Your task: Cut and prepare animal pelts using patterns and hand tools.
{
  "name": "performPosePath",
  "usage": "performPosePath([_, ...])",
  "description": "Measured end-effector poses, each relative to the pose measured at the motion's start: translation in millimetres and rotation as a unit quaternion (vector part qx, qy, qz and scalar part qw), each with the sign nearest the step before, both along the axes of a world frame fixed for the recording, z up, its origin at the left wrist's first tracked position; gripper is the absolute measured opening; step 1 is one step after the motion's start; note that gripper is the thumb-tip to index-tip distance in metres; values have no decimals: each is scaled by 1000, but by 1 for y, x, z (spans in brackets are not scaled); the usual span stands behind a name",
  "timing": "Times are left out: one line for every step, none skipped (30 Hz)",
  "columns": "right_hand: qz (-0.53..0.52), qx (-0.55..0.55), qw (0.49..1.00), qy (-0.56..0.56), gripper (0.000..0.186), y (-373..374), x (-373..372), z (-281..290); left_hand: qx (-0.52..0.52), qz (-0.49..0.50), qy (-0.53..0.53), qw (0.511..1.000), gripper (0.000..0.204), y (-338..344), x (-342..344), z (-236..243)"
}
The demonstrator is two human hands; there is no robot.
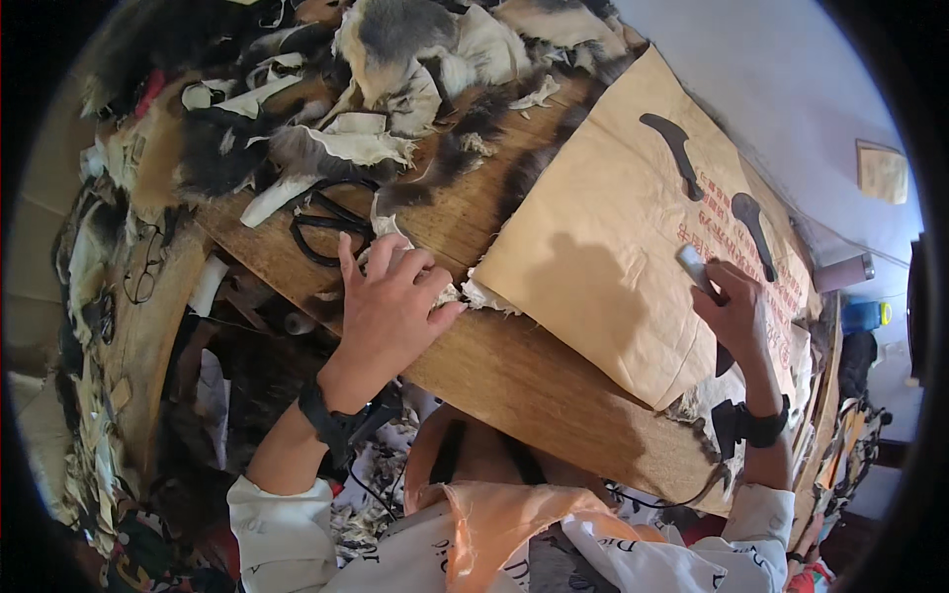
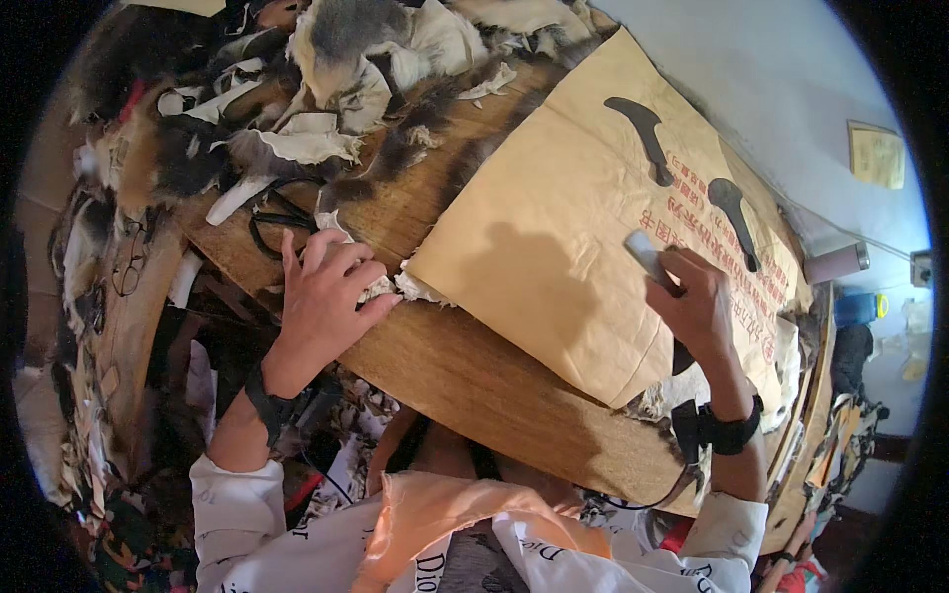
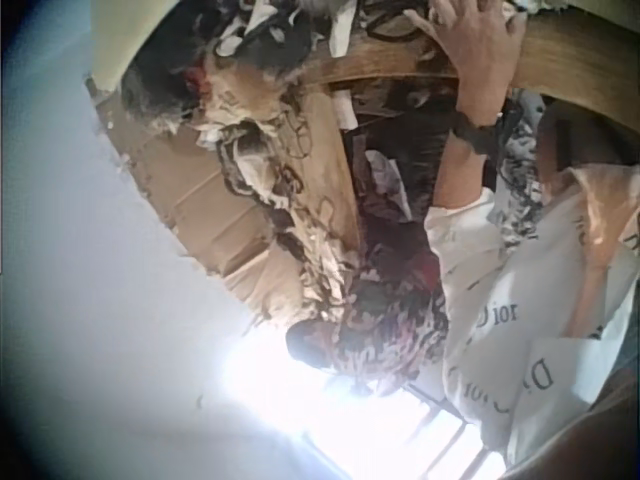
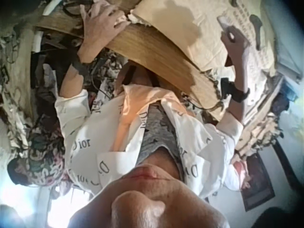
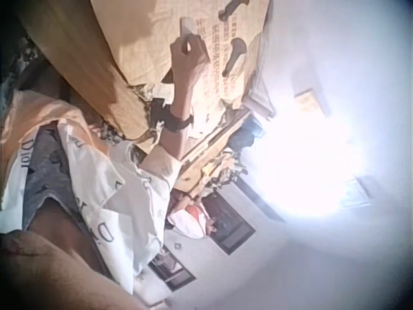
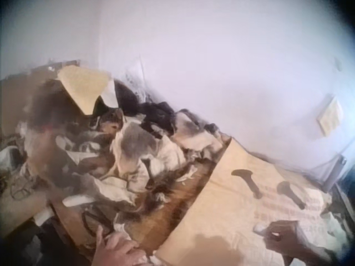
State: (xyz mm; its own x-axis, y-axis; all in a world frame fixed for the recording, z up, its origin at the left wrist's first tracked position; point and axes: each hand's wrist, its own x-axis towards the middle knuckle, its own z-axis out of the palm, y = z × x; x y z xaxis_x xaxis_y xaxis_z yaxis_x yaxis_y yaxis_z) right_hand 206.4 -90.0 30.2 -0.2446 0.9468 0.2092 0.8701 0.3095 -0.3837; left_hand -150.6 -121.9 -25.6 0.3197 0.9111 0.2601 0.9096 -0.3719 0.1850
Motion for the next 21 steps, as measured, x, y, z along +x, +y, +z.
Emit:
performPosePath([-5,-36,999,-6,13,5,-5,3,2,0,-12,1000,25,1,0,0])
performPosePath([-10,-72,997,-10,12,10,-9,7,0,0,-16,1000,25,1,1,-1])
performPosePath([-48,-169,969,172,14,13,-16,15,-5,1,-18,1000,25,1,2,-2])
performPosePath([-85,-257,898,348,17,16,-22,21,-10,2,-20,1000,25,1,2,-3])
performPosePath([-37,-274,785,554,24,21,-27,21,-12,3,-24,1000,25,1,1,-3])
performPosePath([219,-313,608,696,30,37,-17,9,-4,4,-37,999,25,2,4,-4])
performPosePath([86,-294,629,715,31,35,-52,17,-3,21,-41,999,25,-1,3,-7])
performPosePath([-51,-271,641,716,33,33,-92,22,-12,30,-42,999,25,-1,0,-12])
performPosePath([49,-326,667,668,32,39,-97,10,-3,33,-40,999,24,-1,2,-10])
performPosePath([148,-376,681,611,32,48,-98,-9,7,35,-35,999,23,0,6,-8])
performPosePath([160,-418,685,575,31,50,-104,-22,6,34,-37,999,23,1,9,-5])
performPosePath([176,-463,682,538,31,52,-113,-32,-9,44,-30,999,24,1,11,-3])
performPosePath([204,-439,737,472,28,52,-125,-38,-26,59,-20,998,25,-1,10,-2])
performPosePath([231,-410,785,404,25,51,-136,-43,-28,68,-16,997,25,-3,11,-1])
performPosePath([265,-360,793,413,24,48,-144,-52,-36,78,-15,996,25,-4,12,0])
performPosePath([267,-362,791,415,24,47,-148,-54,-45,87,-14,995,26,-5,13,0])
performPosePath([309,-338,810,368,24,47,-150,-56,-47,88,-11,995,26,-6,14,0])
performPosePath([348,-313,825,318,24,47,-150,-58,-56,103,-17,993,26,-6,15,0])
performPosePath([358,-299,834,295,24,48,-150,-64,-65,116,-23,991,26,-7,16,-1])
performPosePath([357,-302,833,297,24,47,-151,-69,-69,116,-22,991,26,-8,16,-3])
performPosePath([362,-294,831,304,24,48,-150,-68,-61,124,-23,990,24,-8,18,0])
